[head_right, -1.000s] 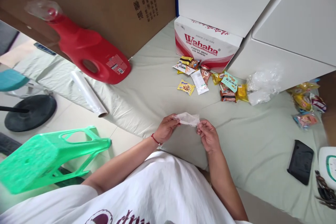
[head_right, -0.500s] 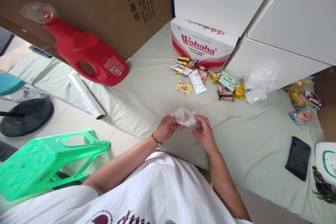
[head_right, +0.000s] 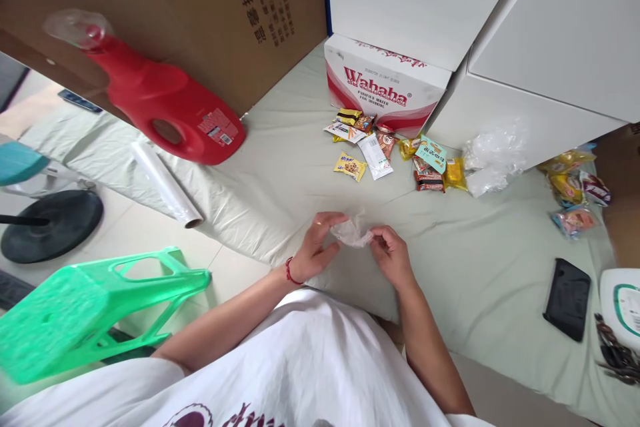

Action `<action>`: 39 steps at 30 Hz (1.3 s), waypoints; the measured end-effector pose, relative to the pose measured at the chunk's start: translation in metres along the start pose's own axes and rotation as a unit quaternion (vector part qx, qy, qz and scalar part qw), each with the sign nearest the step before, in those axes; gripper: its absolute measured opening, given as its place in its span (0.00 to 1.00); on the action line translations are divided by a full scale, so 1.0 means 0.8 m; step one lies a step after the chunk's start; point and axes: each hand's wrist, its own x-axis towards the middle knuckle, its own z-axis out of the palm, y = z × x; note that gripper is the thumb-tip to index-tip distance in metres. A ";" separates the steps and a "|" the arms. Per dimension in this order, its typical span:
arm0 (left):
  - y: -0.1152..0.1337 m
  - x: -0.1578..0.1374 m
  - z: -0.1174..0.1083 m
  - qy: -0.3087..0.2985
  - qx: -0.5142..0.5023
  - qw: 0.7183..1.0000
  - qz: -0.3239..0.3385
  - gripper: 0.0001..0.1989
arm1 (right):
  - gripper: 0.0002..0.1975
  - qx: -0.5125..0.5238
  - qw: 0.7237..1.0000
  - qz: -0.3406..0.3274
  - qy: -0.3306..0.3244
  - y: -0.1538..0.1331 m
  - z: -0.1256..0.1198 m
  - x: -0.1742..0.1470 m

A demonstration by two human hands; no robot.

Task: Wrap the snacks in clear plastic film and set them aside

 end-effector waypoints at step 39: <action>0.014 0.021 -0.009 0.050 -0.232 0.948 -0.213 0.46 | 0.17 0.253 0.954 0.156 0.019 -0.028 -0.011 -0.014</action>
